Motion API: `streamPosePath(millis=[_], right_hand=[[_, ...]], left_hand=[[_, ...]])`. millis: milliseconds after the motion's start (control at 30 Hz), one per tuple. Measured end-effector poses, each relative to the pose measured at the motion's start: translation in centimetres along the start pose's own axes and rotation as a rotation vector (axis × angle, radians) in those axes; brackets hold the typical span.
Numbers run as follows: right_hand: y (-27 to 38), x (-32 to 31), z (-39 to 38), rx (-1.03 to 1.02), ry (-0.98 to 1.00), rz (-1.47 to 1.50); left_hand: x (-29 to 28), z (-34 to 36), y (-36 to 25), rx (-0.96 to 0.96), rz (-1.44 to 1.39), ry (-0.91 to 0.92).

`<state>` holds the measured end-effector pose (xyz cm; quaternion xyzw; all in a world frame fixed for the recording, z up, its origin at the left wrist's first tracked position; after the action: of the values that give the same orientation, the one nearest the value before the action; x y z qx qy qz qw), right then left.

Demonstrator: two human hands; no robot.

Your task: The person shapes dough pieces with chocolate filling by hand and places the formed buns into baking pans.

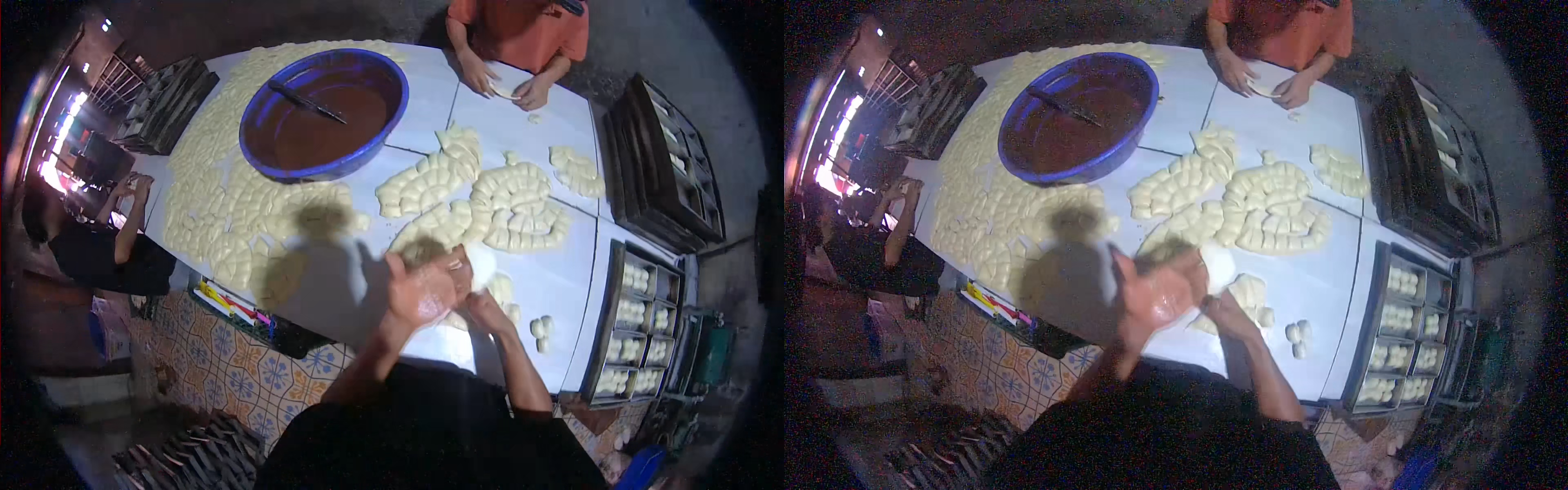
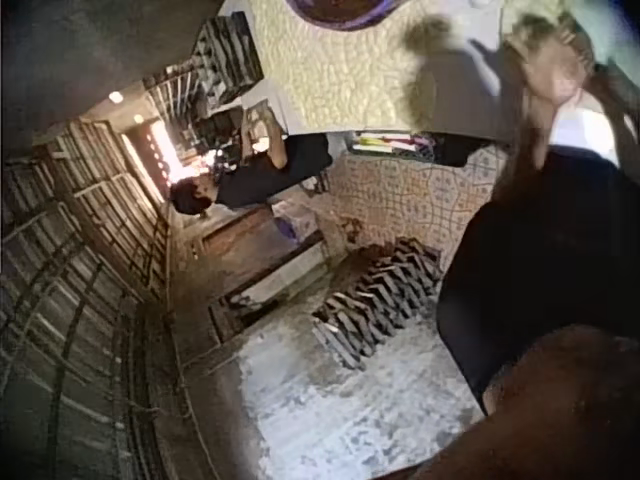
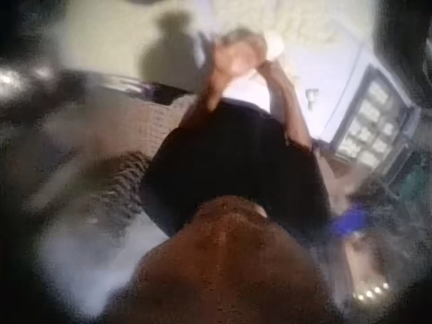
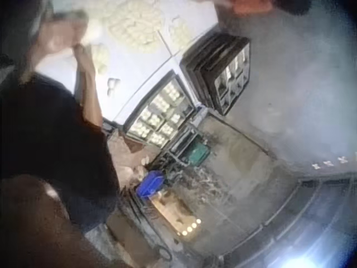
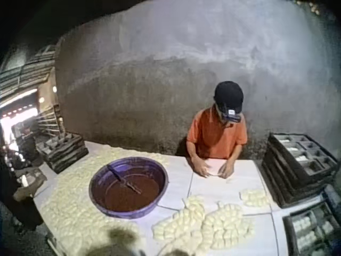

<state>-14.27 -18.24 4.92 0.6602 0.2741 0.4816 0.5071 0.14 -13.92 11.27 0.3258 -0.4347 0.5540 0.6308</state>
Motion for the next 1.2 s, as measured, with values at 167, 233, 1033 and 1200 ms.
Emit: streamPosePath(millis=[167,233,1033,1200], right_hand=[[3.2,1.1,1.9,-0.111,-0.16,-0.091],[3.1,1.3,2.2,-0.092,-0.28,-0.06],[2.3,1.8,-2.6,-0.195,-0.618,-0.998],[3.5,1.1,-6.2,-0.312,-0.688,-0.36]], left_hand=[[-2.1,9.5,-20.3,0.133,1.529,-0.704],[-5.9,9.9,-28.9,-0.027,2.271,-1.059],[-2.9,-1.7,3.3,-0.378,1.451,-0.61],[-1.0,-1.5,6.2,-0.342,1.248,-0.476]])
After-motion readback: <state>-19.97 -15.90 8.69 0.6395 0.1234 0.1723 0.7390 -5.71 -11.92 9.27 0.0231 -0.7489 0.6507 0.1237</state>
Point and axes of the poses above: each hand's wrist, its own z-axis towards the middle knuckle, its own x-axis out of the palm, y = z × x, the point moved 1 cm from there along z, towards the middle knuckle, and after that the axes turned 14 degrees about y, right-handed, at the moved point
